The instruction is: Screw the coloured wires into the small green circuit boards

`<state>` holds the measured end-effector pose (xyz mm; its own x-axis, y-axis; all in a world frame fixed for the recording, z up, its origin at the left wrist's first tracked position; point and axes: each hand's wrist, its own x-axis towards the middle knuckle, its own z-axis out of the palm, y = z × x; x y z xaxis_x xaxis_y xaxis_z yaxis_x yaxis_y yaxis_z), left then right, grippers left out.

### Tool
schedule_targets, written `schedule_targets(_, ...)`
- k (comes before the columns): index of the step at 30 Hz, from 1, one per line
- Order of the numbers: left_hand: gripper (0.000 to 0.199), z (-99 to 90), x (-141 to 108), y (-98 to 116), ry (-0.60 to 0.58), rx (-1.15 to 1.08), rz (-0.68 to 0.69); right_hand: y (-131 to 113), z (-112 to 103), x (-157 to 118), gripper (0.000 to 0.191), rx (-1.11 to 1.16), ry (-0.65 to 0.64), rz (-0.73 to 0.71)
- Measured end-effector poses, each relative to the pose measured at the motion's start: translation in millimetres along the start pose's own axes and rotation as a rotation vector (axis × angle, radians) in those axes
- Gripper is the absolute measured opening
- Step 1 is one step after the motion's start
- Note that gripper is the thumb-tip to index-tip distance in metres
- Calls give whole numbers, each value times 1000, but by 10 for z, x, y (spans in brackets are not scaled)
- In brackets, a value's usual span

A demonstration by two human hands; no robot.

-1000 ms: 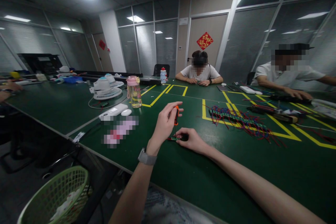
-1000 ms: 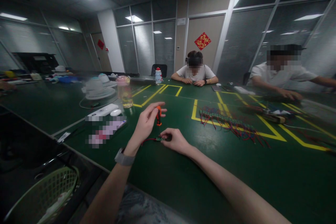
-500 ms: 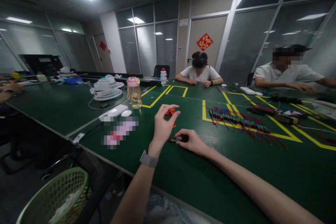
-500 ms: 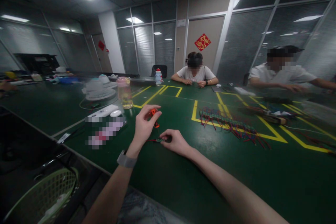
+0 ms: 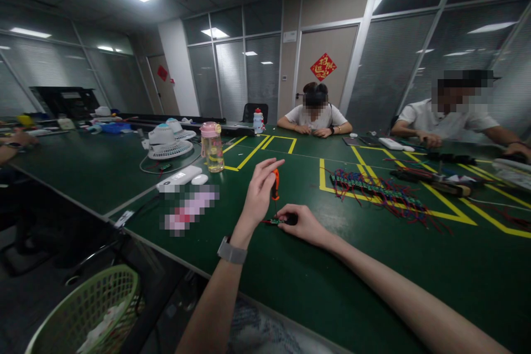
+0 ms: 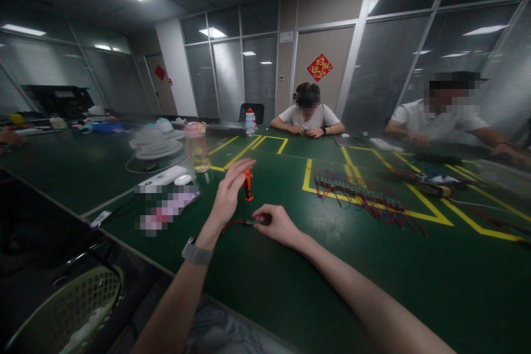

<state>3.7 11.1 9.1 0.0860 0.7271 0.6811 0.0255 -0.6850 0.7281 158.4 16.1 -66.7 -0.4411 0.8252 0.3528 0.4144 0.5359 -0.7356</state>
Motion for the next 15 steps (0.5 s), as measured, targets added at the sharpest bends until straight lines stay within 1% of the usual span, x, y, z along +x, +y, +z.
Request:
schedule_targets(2, 33, 9, -3, -25, -25, -140, -70, 5, 1, 2, 20, -7, 5, -5)
schedule_targets(3, 33, 12, -7, -38, 2, -148, -82, 8, 2, 3, 20, -11, 8, -9)
schedule_targets(4, 31, 12, -12, -50, 45, -116, -76, 12, 3, 4, 20, -15, 9, -12)
schedule_targets(6, 27, 6, -20, -64, 127, 18, -23, 16, 5, 6, 20, -14, 8, -12)
schedule_targets(7, 24, 0, -22, -67, 141, 73, 1, 17, 6, 7, 19, -11, 7, -11)
schedule_targets(8, 23, -6, -21, -69, 130, 90, 12, 16, 6, 7, 20, -6, 7, -10)
schedule_targets(9, 24, -11, -17, -71, 102, 59, 8, 13, 6, 7, 20, -1, 7, -9)
schedule_targets(12, 32, -15, 6, -77, -10, -194, -64, -1, 1, 5, 20, 3, 4, -11)
schedule_targets(14, 32, -13, 17, -79, -33, -290, -107, -10, -3, 4, 20, 1, 0, -8)
schedule_targets(15, 31, -13, 19, -77, -24, -285, -117, -14, -5, 3, 20, 1, -1, -7)
